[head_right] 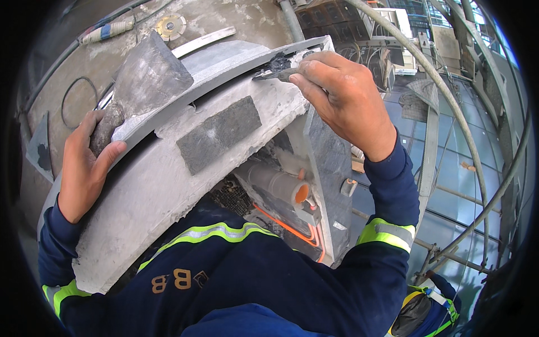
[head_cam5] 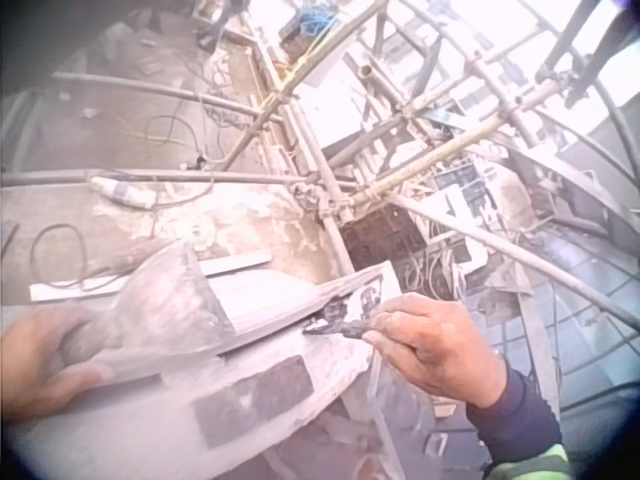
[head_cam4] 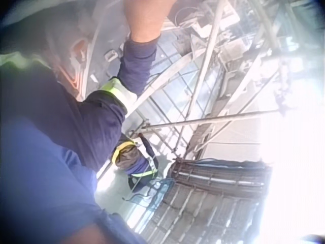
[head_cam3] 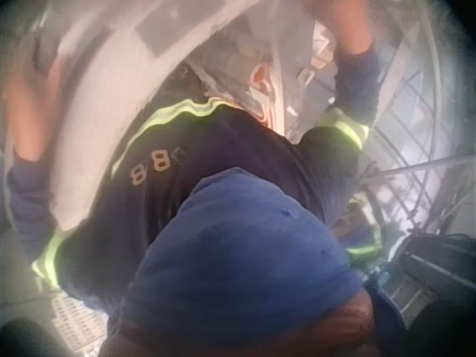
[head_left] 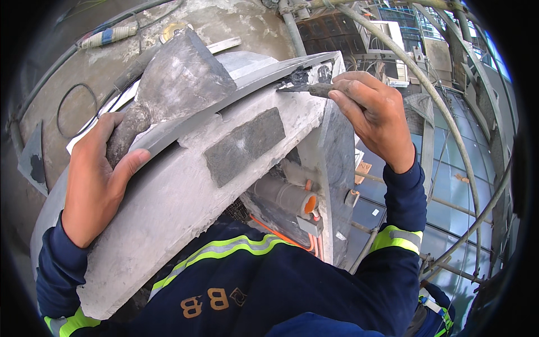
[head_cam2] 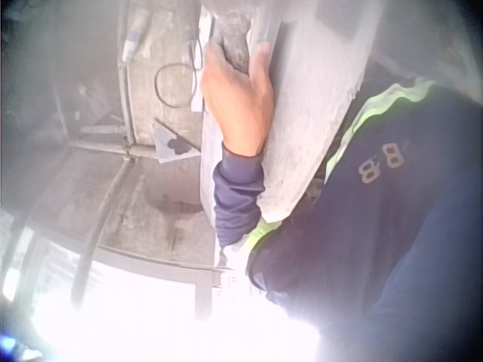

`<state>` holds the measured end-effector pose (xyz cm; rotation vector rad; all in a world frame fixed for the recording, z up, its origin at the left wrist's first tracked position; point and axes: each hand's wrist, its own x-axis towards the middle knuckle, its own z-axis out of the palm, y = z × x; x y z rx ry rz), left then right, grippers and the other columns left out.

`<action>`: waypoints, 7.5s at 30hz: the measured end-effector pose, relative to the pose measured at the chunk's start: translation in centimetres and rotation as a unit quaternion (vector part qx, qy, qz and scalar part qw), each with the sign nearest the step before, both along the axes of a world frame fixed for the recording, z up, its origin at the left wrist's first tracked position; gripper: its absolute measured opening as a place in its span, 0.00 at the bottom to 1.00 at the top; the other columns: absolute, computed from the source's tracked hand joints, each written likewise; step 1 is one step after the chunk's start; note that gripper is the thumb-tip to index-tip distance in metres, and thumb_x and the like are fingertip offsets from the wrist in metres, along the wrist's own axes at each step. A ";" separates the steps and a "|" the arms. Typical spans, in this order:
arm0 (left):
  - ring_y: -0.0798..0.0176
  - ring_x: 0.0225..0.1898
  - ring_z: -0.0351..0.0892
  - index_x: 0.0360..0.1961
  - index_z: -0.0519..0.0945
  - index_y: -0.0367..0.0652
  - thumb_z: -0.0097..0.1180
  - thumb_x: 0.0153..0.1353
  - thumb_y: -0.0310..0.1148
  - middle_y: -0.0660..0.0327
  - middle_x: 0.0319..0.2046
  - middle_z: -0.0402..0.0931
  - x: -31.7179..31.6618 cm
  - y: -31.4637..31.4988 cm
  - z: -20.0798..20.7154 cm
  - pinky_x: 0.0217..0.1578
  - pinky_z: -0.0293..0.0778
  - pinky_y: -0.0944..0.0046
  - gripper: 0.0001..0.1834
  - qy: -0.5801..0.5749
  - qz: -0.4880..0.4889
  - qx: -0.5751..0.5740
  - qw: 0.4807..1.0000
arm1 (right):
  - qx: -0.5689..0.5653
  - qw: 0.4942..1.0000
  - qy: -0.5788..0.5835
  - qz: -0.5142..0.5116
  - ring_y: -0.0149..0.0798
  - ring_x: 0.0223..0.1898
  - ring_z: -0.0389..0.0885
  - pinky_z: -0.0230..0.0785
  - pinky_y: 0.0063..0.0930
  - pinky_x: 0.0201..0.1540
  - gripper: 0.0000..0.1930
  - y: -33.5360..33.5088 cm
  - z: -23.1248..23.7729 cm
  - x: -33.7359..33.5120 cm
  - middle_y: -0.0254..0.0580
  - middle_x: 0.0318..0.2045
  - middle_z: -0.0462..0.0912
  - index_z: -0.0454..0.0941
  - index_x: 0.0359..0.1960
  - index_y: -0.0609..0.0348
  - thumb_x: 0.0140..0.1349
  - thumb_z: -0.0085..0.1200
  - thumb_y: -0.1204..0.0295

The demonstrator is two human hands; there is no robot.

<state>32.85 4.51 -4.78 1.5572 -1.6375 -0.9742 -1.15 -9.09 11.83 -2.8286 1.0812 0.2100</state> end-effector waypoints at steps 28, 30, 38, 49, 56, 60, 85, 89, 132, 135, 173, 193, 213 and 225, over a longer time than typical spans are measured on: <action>0.48 0.40 0.79 0.51 0.76 0.31 0.69 0.62 0.39 0.41 0.38 0.79 0.7 0.5 -1.9 0.48 0.73 0.57 0.25 -0.026 -0.002 -0.020 0.999 | 0.024 0.993 0.100 0.054 0.60 0.39 0.83 0.76 0.46 0.44 0.09 -2.3 -4.5 1.8 0.56 0.39 0.85 0.83 0.41 0.70 0.67 0.60 0.73; 0.50 0.39 0.79 0.51 0.76 0.31 0.69 0.62 0.39 0.42 0.37 0.79 0.6 0.5 -1.8 0.47 0.73 0.58 0.25 -0.025 -0.002 -0.023 0.999 | 0.024 0.993 0.102 0.050 0.61 0.39 0.83 0.76 0.46 0.43 0.09 -2.0 -3.5 2.3 0.56 0.40 0.85 0.83 0.40 0.70 0.67 0.60 0.74; 0.46 0.40 0.81 0.51 0.76 0.31 0.69 0.62 0.38 0.40 0.38 0.79 0.6 0.5 -1.9 0.47 0.74 0.57 0.25 -0.026 0.002 -0.032 0.999 | 0.014 0.998 0.063 0.007 0.59 0.39 0.84 0.76 0.42 0.43 0.08 -0.8 -1.4 2.3 0.56 0.41 0.86 0.84 0.41 0.69 0.66 0.61 0.75; 0.47 0.39 0.81 0.52 0.76 0.32 0.69 0.61 0.38 0.40 0.37 0.79 0.6 0.3 -1.8 0.47 0.73 0.57 0.25 0.000 -0.005 -0.017 1.000 | 0.033 0.997 0.055 0.050 0.60 0.38 0.84 0.76 0.44 0.44 0.10 -2.9 -5.9 0.5 0.57 0.38 0.86 0.84 0.41 0.70 0.68 0.60 0.72; 0.39 0.48 0.80 0.57 0.76 0.33 0.70 0.62 0.41 0.40 0.45 0.81 0.9 0.5 -1.9 0.51 0.73 0.50 0.29 -0.023 -0.011 0.011 1.000 | 0.068 0.989 0.126 0.018 0.62 0.36 0.82 0.74 0.46 0.43 0.12 -4.3 -3.5 2.4 0.60 0.34 0.84 0.83 0.38 0.72 0.69 0.57 0.71; 0.45 0.43 0.80 0.53 0.75 0.32 0.70 0.61 0.40 0.41 0.40 0.80 0.8 0.6 -2.0 0.49 0.73 0.55 0.27 -0.034 -0.003 -0.017 0.999 | 0.071 0.985 0.157 -0.003 0.60 0.34 0.83 0.75 0.45 0.42 0.12 -4.1 -1.8 2.9 0.61 0.37 0.85 0.84 0.41 0.72 0.70 0.57 0.70; 0.57 0.39 0.80 0.52 0.76 0.29 0.70 0.62 0.36 0.44 0.35 0.81 -0.1 -0.5 -0.5 0.47 0.74 0.58 0.25 0.018 -0.020 0.015 1.000 | -0.022 0.753 -0.448 -0.482 0.23 0.28 0.70 0.64 0.21 0.31 0.21 9.0 -9.9 -9.8 0.33 0.30 0.79 0.80 0.59 0.68 0.79 0.51 0.60; 0.55 0.39 0.80 0.53 0.77 0.30 0.68 0.65 0.37 0.45 0.36 0.81 -0.1 0.4 0.1 0.46 0.75 0.58 0.24 -0.054 -0.006 -0.004 0.999 | 0.170 0.510 -0.714 -0.449 0.26 0.32 0.70 0.65 0.22 0.34 0.24 10.4 -11.9 -7.8 0.44 0.43 0.83 0.72 0.66 0.66 0.80 0.47 0.59; 0.78 0.21 0.64 0.53 0.78 0.29 0.44 0.81 0.45 0.69 0.24 0.70 -32.9 13.1 6.5 0.22 0.60 0.74 0.24 0.151 -0.265 0.037 0.952 | 0.000 0.598 -0.692 -0.404 0.43 0.64 0.78 0.67 0.30 0.65 0.25 36.4 -7.8 -15.9 0.63 0.61 0.80 0.69 0.68 0.75 0.76 0.49 0.70; 0.78 0.19 0.64 0.52 0.78 0.30 0.44 0.81 0.46 0.69 0.22 0.70 -33.9 12.2 6.4 0.20 0.59 0.74 0.25 0.183 -0.244 0.036 0.952 | 0.006 0.608 -0.690 -0.393 0.28 0.39 0.71 0.65 0.21 0.43 0.26 37.0 -8.6 -16.4 0.44 0.44 0.81 0.69 0.70 0.70 0.75 0.49 0.69; 0.70 0.18 0.65 0.61 0.72 0.27 0.49 0.76 0.53 0.59 0.27 0.73 -31.4 13.3 4.0 0.19 0.60 0.70 0.34 0.434 -0.352 0.184 0.809 | 0.284 0.318 -0.844 -0.325 0.21 0.11 0.58 0.52 0.16 0.13 0.22 35.8 -6.2 -16.7 0.37 0.22 0.74 0.75 0.43 0.63 0.81 0.42 0.54; 0.70 0.16 0.64 0.58 0.72 0.29 0.45 0.77 0.54 0.59 0.27 0.73 -31.7 12.3 2.7 0.15 0.60 0.70 0.32 0.424 -0.332 0.142 0.831 | 0.303 0.376 -0.811 -0.332 0.21 0.12 0.59 0.51 0.18 0.14 0.22 34.7 -7.5 -15.1 0.34 0.20 0.72 0.74 0.37 0.61 0.81 0.41 0.54; 0.76 0.17 0.65 0.58 0.75 0.28 0.44 0.80 0.47 0.64 0.26 0.73 -32.3 11.1 4.5 0.18 0.59 0.74 0.28 0.300 -0.264 0.020 0.917 | -0.029 0.584 -0.706 -0.399 0.22 0.23 0.71 0.64 0.21 0.26 0.16 36.2 -9.1 -13.9 0.34 0.26 0.78 0.71 0.49 0.69 0.76 0.51 0.65; 0.70 0.25 0.73 0.56 0.77 0.26 0.52 0.77 0.43 0.62 0.30 0.76 -31.5 10.7 3.9 0.26 0.69 0.68 0.25 0.285 -0.224 -0.034 0.931 | -0.196 0.605 -0.647 -0.421 0.36 0.35 0.81 0.73 0.28 0.43 0.18 37.1 -5.8 -15.6 0.49 0.42 0.86 0.77 0.60 0.72 0.73 0.52 0.73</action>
